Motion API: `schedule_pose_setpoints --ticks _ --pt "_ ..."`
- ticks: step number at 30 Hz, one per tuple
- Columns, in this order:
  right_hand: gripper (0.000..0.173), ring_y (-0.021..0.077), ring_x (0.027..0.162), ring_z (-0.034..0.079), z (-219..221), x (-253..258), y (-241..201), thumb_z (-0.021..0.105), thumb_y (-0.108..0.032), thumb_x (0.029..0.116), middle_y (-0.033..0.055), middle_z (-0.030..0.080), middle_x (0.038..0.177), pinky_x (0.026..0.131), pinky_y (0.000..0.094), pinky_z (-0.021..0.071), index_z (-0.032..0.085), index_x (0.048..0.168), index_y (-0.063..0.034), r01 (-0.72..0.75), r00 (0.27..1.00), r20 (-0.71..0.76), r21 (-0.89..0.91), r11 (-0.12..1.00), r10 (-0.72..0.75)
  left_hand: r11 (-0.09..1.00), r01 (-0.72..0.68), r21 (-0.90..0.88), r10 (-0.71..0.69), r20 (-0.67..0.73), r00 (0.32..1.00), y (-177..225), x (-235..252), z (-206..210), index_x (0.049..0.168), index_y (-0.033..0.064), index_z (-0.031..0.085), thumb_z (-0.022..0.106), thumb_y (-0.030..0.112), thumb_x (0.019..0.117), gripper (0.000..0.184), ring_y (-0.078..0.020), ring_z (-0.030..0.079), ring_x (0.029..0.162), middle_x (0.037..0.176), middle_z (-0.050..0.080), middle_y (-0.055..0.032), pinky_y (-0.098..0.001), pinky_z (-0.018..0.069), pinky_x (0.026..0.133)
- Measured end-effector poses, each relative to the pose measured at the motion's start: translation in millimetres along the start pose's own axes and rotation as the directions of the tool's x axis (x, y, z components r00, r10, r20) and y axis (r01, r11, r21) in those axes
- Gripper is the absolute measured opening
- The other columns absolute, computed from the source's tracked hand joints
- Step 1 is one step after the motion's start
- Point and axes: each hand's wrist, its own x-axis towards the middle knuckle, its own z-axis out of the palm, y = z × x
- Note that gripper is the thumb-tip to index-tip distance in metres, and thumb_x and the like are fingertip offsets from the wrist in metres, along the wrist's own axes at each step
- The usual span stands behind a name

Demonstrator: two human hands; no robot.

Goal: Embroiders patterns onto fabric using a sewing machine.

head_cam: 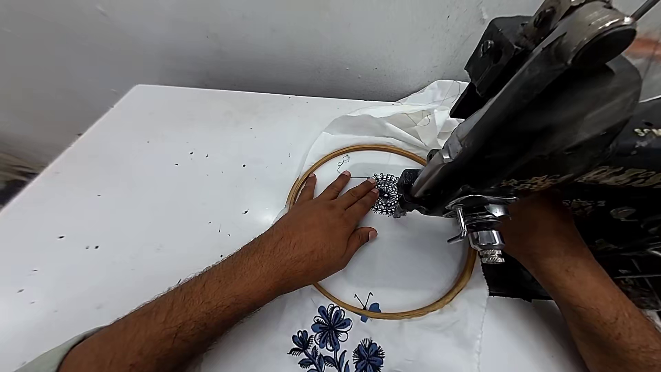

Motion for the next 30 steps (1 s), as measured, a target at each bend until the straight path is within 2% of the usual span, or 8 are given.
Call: schedule_pose_setpoints --ticks 7,9,12,17,20,25,30 --pt "0.024 0.0361 0.081 0.064 2 3 7 0.075 -0.022 0.0894 0.0211 0.064 0.085 0.069 0.0582 0.0464 0.065 0.088 0.0009 0.061 0.998 -0.019 0.002 0.998 -0.061 1.0 -0.001 -0.003 0.001 -0.008 1.0 2 2 2 0.16 0.0186 0.039 0.027 0.051 0.1092 0.062 -0.0276 0.025 0.156 0.168 0.033 0.0038 -0.0728 0.0171 0.119" --pt "0.024 0.0334 0.076 0.061 2 1 6 0.073 -0.022 0.0899 0.0187 0.062 0.081 0.064 0.0557 0.0448 0.064 0.086 -0.0002 0.06 0.998 -0.029 0.014 0.998 -0.059 1.0 0.0 0.006 0.0 0.015 1.0 2 1 0 0.16 0.0187 0.038 0.026 0.051 0.1091 0.062 -0.0276 0.025 0.157 0.168 0.032 0.0042 -0.073 0.018 0.119" --pt "0.024 0.0301 0.076 0.061 5 1 6 0.073 -0.024 0.0894 0.0164 0.062 0.083 0.065 0.0524 0.0456 0.064 0.088 -0.0019 0.073 0.996 -0.06 0.037 0.997 -0.07 1.0 0.008 0.006 -0.009 0.017 1.0 0 1 -1 0.161 0.0191 0.038 0.026 0.051 0.1092 0.062 -0.0274 0.026 0.156 0.168 0.033 0.0045 -0.0736 0.0185 0.118" --pt "0.025 0.0361 0.078 0.062 2 3 7 0.074 -0.02 0.0899 0.0216 0.062 0.084 0.067 0.0574 0.0457 0.064 0.088 0.0019 0.074 0.997 -0.031 0.005 0.997 -0.074 1.0 -0.002 0.005 0.002 -0.004 1.0 1 3 1 0.16 0.0191 0.039 0.025 0.051 0.1093 0.062 -0.0276 0.026 0.156 0.167 0.033 0.0043 -0.0727 0.0181 0.119" --pt "0.022 0.0337 0.076 0.062 4 3 7 0.074 -0.021 0.0896 0.0186 0.062 0.082 0.064 0.0556 0.0454 0.063 0.085 -0.0015 0.062 0.997 -0.036 0.003 0.998 -0.062 1.0 -0.001 0.001 0.001 0.014 1.0 1 1 0 0.161 0.0191 0.038 0.026 0.051 0.1091 0.062 -0.0272 0.026 0.156 0.168 0.033 0.0043 -0.0729 0.0186 0.118" --pt "0.022 0.0286 0.075 0.061 5 4 8 0.075 -0.02 0.0866 0.0159 0.062 0.081 0.065 0.051 0.0457 0.065 0.087 -0.0014 0.095 0.994 -0.063 0.043 0.995 -0.092 1.0 0.003 0.003 -0.003 -0.015 1.0 0 3 1 0.16 0.0195 0.039 0.026 0.051 0.109 0.061 -0.0273 0.027 0.156 0.167 0.033 0.0044 -0.0732 0.0186 0.118" --pt "0.022 0.0351 0.078 0.063 3 2 7 0.074 -0.018 0.0894 0.0198 0.063 0.082 0.066 0.0575 0.0457 0.063 0.084 -0.0003 0.059 0.998 -0.034 0.013 0.998 -0.059 1.0 0.004 -0.001 -0.004 0.021 1.0 2 1 -1 0.161 0.0192 0.038 0.027 0.051 0.1091 0.062 -0.0276 0.025 0.157 0.168 0.032 0.0046 -0.073 0.0179 0.118"
